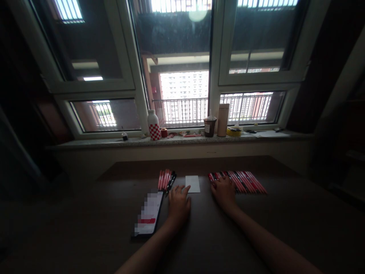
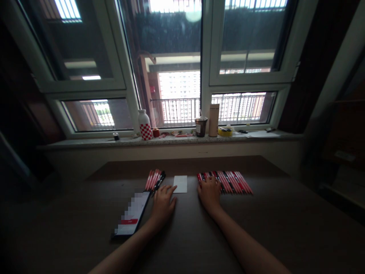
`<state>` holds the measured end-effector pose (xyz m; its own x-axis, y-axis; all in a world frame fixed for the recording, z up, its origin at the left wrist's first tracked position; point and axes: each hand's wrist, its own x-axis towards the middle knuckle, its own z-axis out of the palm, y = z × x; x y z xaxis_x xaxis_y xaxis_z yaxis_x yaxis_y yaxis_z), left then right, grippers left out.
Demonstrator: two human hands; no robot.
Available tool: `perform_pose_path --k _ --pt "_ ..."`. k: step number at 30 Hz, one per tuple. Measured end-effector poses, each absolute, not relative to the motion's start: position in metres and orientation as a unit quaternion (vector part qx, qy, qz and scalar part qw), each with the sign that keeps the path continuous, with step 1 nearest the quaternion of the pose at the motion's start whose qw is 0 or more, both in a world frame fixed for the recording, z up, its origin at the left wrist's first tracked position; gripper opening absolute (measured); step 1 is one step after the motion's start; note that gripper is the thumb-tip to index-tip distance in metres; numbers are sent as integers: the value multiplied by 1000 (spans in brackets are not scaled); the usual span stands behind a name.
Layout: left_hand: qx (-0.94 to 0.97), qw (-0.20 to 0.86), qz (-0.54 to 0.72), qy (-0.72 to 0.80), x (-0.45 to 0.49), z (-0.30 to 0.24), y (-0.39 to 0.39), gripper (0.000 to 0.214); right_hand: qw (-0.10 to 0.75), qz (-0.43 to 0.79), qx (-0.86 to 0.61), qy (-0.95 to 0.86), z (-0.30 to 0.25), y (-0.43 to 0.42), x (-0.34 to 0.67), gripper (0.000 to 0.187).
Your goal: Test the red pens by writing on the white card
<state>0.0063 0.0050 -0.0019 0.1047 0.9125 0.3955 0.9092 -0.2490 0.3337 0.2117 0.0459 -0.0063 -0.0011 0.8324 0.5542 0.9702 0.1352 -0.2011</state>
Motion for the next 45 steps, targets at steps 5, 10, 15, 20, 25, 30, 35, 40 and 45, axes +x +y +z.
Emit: perform_pose_path --k 5,10,15,20,25,30,35,40,45 --pt "743 4 264 616 7 -2 5 44 254 -120 -662 -695 -3 44 211 19" --pt "740 5 258 621 7 -2 5 43 235 -119 -673 -691 -1 43 209 22" --pt "744 -7 257 617 8 -2 4 41 234 -121 -670 -694 -3 44 209 20" --pt "772 17 220 596 8 -1 2 32 243 -127 -669 -690 -6 46 210 18" --pt "789 34 200 580 7 0 1 32 246 -125 -674 -685 -7 46 211 18" --pt "789 31 203 580 7 2 1 31 247 -130 -679 -679 -7 46 211 19" --pt "786 34 206 582 8 5 -1 29 242 -128 -682 -678 -7 46 212 19" --pt "785 36 205 583 8 4 -1 29 233 -122 -686 -678 -6 46 212 19" --pt "786 32 207 582 7 2 0 29 235 -116 -686 -679 -6 47 212 19"
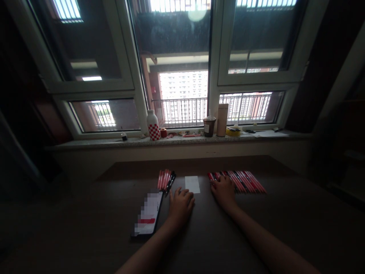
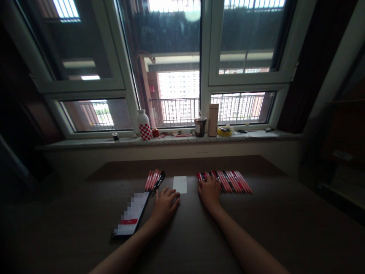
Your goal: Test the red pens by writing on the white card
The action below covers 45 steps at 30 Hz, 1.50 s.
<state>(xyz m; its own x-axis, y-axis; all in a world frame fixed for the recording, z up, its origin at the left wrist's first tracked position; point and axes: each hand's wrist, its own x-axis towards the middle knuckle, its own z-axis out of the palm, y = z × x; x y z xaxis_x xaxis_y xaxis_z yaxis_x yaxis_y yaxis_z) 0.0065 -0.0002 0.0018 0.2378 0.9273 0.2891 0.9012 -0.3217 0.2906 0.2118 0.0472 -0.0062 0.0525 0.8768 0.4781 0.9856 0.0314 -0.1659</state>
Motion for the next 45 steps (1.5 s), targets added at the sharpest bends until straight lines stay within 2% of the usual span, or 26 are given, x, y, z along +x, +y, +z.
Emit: perform_pose_path --k 34,45 --pt "777 28 222 588 7 1 1 33 242 -110 -696 -667 -6 47 219 21" --pt "749 -31 228 621 6 9 -1 35 276 -103 -657 -694 -1 44 215 22"
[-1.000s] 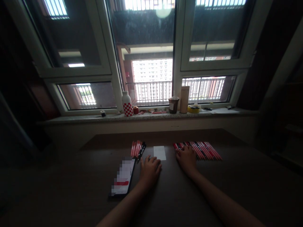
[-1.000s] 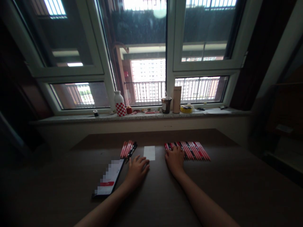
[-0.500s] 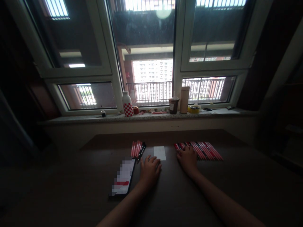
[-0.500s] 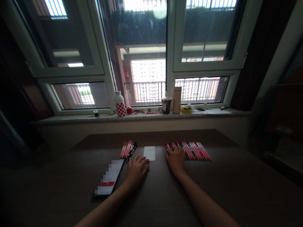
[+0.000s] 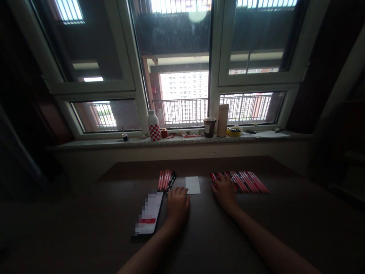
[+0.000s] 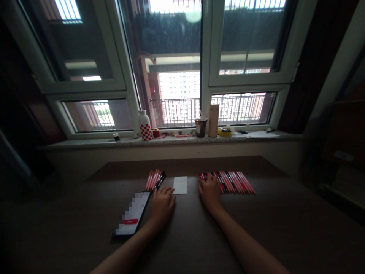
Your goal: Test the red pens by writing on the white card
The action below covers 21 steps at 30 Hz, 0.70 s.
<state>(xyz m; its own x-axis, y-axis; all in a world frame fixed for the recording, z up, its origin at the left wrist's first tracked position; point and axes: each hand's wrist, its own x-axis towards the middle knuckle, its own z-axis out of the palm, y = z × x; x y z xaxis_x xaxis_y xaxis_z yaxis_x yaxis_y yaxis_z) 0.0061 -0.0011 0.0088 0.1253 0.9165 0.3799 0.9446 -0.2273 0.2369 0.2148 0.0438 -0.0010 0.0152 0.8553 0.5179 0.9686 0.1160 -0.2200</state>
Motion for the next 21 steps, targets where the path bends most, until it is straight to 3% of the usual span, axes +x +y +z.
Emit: perform_pose_path --k 10,21 --pt "-678 171 -180 -692 3 1 4 55 290 -46 -453 -842 -7 32 194 27" --pt "-688 143 -166 -692 1 -5 9 59 271 -30 -416 -868 -7 26 188 25"
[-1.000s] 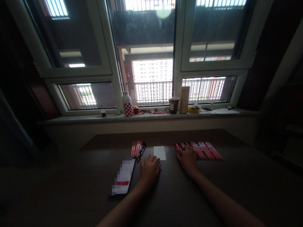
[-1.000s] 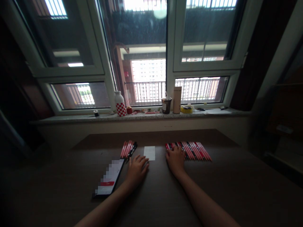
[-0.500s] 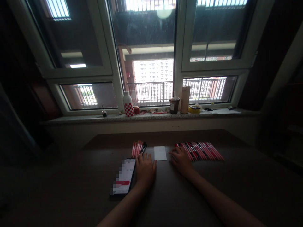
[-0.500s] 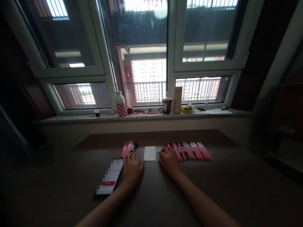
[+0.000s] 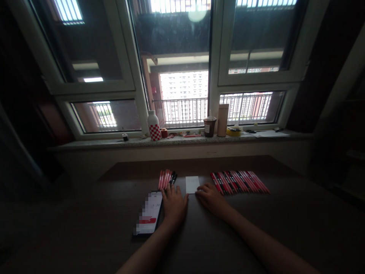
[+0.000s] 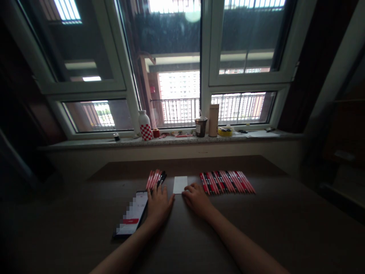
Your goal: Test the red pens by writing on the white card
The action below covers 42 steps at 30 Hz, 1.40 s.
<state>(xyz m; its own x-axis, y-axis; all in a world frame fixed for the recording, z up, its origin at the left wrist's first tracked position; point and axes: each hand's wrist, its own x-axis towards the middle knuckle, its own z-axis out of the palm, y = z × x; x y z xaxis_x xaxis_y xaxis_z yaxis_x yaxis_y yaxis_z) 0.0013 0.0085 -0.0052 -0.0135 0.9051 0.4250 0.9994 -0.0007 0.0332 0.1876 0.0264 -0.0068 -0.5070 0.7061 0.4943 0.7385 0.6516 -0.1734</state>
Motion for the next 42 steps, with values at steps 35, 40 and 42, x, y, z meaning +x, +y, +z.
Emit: perform_pose_path --k 35,40,42 --pt "-683 166 -185 -687 0 8 1 26 300 -39 -412 -859 -15 32 188 18" --pt "-673 184 -198 -688 0 10 1 27 302 -42 -418 -856 -15 32 188 15" --pt "-667 192 -208 -689 1 10 1 28 303 -40 -418 -856 -14 32 188 15"
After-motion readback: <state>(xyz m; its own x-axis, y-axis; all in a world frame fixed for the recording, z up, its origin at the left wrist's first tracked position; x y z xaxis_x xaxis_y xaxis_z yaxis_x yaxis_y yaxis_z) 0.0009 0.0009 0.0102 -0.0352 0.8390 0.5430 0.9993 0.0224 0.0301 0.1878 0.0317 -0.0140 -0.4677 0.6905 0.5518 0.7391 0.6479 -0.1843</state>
